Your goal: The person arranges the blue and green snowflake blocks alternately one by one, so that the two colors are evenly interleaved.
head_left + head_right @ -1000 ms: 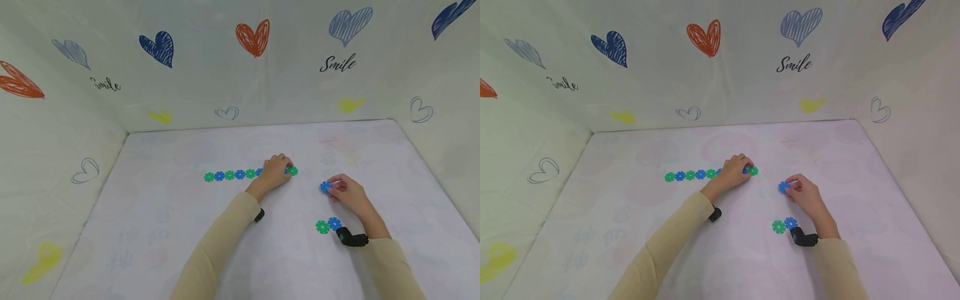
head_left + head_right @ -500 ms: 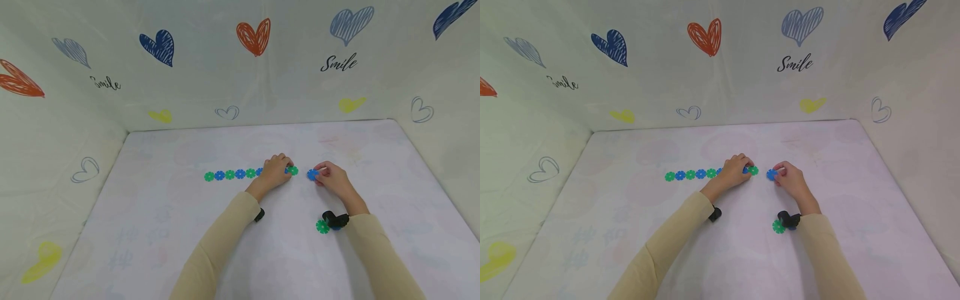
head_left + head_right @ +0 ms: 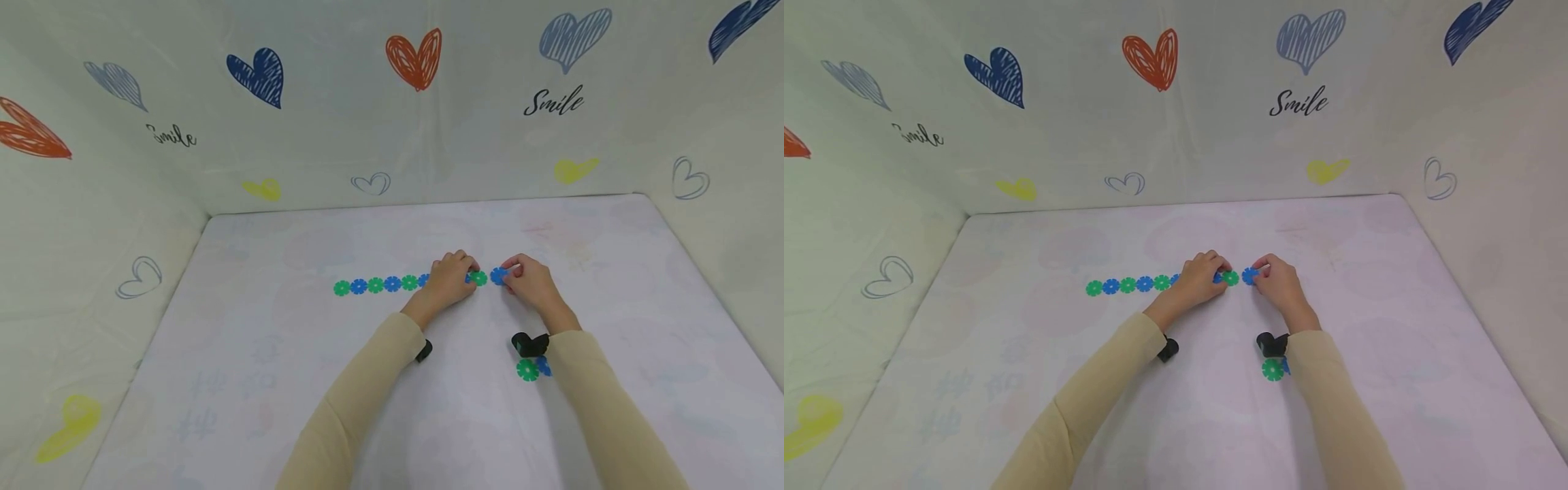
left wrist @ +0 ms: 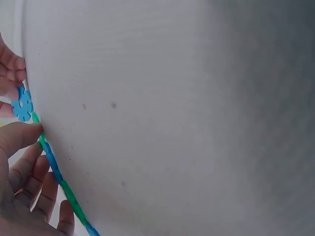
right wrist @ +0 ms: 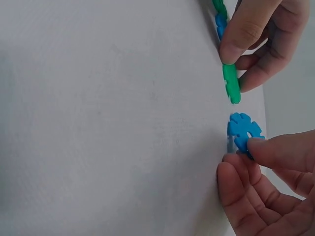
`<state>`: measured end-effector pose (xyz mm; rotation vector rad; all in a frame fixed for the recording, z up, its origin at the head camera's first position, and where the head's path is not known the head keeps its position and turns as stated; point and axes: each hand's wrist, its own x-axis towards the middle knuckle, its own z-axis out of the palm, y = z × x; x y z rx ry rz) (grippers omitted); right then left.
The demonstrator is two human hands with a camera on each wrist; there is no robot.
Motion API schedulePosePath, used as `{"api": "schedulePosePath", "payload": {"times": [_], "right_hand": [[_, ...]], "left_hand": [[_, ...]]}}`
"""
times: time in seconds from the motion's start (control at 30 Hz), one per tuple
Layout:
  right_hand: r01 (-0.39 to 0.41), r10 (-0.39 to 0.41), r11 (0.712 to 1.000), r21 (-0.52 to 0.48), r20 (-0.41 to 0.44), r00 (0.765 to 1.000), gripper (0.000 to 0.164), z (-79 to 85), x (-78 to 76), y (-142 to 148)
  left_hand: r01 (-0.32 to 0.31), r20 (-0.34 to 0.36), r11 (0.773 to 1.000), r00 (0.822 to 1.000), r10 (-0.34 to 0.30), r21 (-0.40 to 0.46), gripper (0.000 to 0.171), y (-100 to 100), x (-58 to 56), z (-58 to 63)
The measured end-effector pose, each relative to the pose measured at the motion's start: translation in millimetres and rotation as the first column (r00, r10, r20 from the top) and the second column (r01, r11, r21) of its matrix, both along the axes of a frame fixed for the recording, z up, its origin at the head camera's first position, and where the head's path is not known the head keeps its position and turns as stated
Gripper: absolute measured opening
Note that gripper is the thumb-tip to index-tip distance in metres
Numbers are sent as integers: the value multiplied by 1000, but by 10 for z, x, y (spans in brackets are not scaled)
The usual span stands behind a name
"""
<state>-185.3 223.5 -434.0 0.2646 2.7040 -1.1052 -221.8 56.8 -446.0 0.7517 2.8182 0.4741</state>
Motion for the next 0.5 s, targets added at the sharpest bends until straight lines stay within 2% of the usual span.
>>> {"api": "schedulePosePath", "payload": {"times": [0.3, 0.5], "right_hand": [[-1, 0, 1000, 15, 47, 999, 31, -26, -45, -4], [7, -8, 1000, 31, 48, 999, 33, -26, -54, -20]], "left_hand": [[0, 6, 1000, 1000, 0, 4, 31, 3, 5, -5], [-7, -1, 1000, 1000, 7, -4, 30, 4, 5, -1]]}}
